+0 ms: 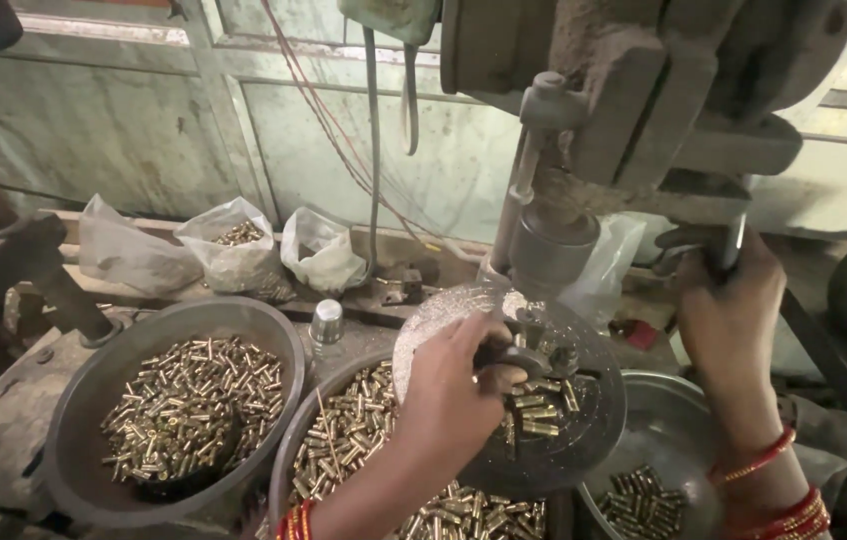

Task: The recorder is using a vertical machining press to process small brass-colored metal casings.

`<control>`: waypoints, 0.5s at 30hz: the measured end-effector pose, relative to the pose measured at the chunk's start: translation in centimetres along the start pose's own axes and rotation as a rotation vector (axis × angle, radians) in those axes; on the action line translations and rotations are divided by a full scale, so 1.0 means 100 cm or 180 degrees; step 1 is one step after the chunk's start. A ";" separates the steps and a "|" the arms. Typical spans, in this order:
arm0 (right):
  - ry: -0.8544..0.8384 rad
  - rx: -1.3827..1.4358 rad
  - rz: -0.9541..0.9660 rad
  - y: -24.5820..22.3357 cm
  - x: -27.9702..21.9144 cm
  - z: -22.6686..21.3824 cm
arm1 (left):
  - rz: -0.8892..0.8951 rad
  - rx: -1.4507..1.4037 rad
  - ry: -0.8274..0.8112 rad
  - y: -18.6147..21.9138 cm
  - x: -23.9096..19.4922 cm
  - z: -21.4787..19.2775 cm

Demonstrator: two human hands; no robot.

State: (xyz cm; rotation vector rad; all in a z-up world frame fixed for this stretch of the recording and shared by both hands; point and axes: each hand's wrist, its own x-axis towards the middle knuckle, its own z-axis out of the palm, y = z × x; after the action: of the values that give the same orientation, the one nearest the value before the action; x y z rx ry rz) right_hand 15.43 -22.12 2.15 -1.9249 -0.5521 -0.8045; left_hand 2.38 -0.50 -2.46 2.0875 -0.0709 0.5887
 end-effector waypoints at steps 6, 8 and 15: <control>-0.0119 0.0269 0.0080 -0.006 0.001 -0.003 | 0.0671 0.0604 -0.0301 0.009 -0.002 -0.003; -0.0129 0.0277 -0.0031 -0.002 0.001 -0.003 | 0.1306 0.1253 -0.0336 0.016 -0.001 -0.007; -0.0170 -0.0125 -0.0010 -0.011 0.006 -0.008 | 0.0103 0.1115 -0.0249 0.016 0.016 -0.013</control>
State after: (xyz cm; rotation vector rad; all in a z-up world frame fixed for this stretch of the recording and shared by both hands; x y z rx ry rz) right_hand 14.90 -22.32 3.52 -1.9867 -0.5753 -0.7730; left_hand 2.86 -0.06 0.02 2.4535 -0.0488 0.5703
